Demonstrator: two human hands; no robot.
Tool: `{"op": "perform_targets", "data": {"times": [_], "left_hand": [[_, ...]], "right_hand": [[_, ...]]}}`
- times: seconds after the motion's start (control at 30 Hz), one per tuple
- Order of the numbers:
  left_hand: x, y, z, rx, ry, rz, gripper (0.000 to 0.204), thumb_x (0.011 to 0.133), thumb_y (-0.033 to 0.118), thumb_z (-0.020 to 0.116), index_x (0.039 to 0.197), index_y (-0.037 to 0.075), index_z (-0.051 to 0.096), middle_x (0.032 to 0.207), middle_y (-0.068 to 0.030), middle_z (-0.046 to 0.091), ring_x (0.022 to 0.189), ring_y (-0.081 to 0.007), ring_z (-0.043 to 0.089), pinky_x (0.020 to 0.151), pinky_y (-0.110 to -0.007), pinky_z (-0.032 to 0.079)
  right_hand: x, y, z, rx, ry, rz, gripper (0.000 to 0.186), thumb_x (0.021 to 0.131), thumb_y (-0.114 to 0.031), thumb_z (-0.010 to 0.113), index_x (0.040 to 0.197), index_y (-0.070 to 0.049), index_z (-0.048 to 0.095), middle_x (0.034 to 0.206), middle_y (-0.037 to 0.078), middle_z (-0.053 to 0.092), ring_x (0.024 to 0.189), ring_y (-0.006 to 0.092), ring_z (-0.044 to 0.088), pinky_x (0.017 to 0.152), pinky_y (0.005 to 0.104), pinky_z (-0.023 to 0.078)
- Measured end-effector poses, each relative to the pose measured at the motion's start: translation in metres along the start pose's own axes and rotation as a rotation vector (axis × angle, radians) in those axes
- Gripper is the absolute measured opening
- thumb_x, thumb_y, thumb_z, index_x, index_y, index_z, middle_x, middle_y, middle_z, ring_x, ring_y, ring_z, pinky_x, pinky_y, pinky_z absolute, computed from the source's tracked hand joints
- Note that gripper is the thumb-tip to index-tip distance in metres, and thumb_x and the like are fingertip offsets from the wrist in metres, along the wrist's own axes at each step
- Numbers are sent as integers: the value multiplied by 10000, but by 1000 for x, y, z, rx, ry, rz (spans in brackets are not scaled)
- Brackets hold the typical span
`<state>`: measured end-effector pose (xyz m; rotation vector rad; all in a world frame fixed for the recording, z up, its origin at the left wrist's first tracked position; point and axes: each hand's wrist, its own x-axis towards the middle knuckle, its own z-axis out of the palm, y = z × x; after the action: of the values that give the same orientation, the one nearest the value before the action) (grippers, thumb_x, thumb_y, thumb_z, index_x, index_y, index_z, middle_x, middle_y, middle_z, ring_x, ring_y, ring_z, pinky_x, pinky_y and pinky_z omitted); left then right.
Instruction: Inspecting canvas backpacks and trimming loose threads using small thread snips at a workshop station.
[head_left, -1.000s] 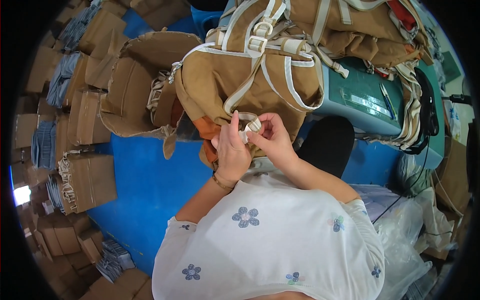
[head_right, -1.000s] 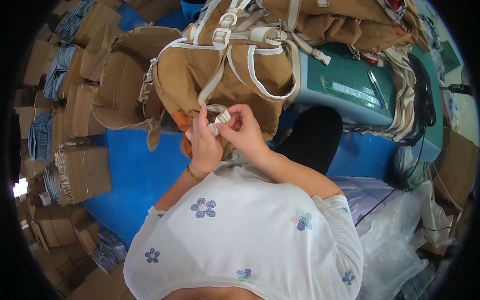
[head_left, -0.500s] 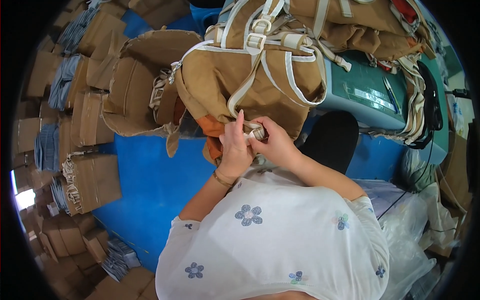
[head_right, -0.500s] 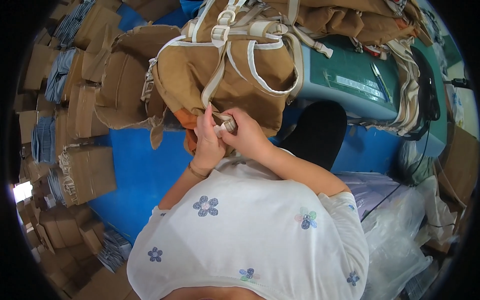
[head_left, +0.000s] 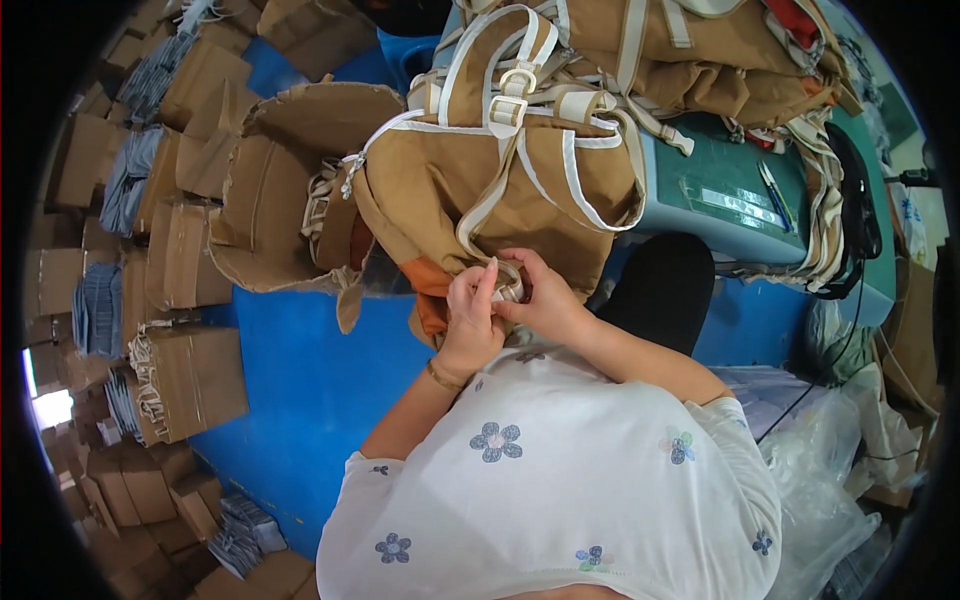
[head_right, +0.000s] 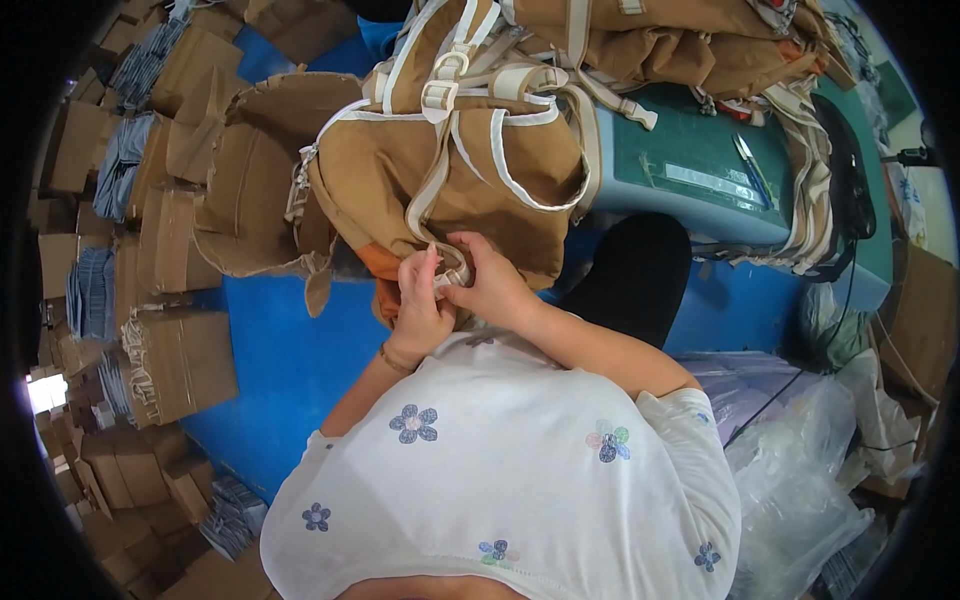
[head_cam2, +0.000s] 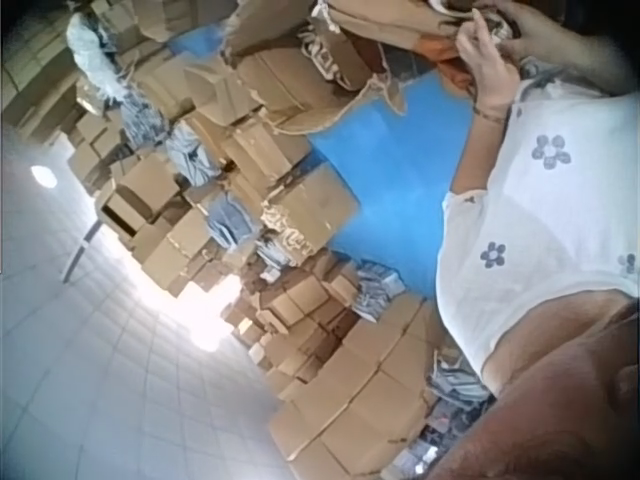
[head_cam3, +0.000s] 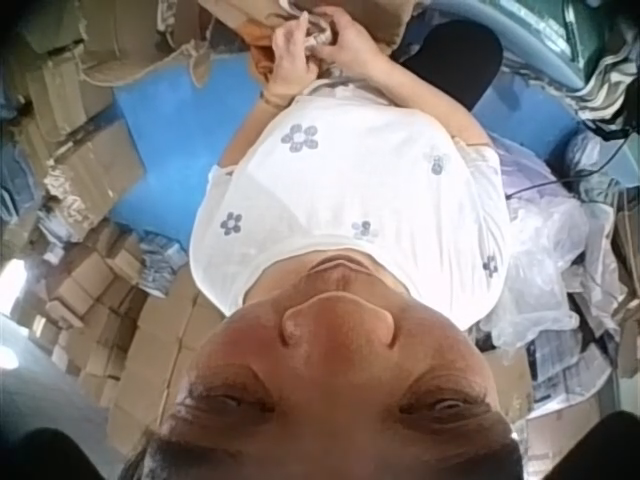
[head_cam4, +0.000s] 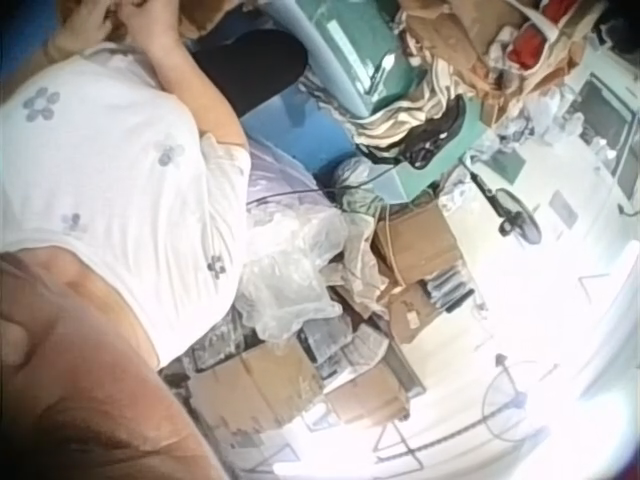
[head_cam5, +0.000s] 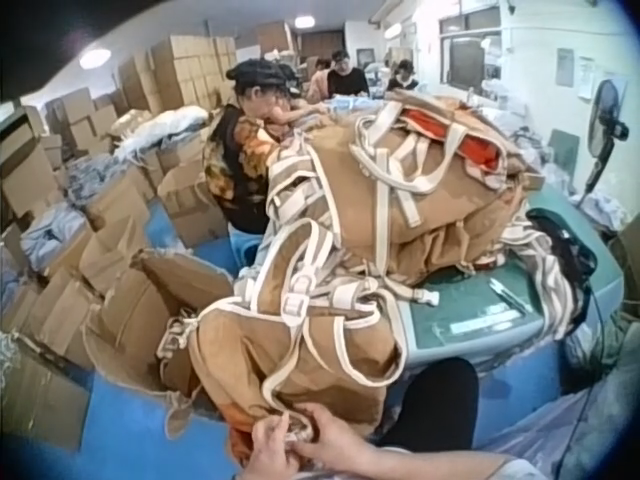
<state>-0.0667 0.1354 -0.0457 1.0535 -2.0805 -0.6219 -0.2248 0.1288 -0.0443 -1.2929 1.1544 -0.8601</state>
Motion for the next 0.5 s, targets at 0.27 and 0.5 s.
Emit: {"op": "perform_targets", "data": {"times": [0.27,0.5], "left_hand": [[-19,-11,-26,-168,160,-231,623,671,-11,586,1268,-16,410,1020,-152,525,913,-328,505,826,-381,415],[-24,12,-29,-179,210,74,607,651,38,710,1164,-11,389,1017,-167,534,902,-354,514,827,-423,403]], "right_hand": [[1,-30,-7,383,-187,1,722,799,-42,670,1377,-77,237,1188,128,496,1093,201,507,923,317,432],[6,-48,5,816,-287,129,609,802,9,633,1336,-74,351,1189,83,497,1093,165,492,935,299,408]]}}
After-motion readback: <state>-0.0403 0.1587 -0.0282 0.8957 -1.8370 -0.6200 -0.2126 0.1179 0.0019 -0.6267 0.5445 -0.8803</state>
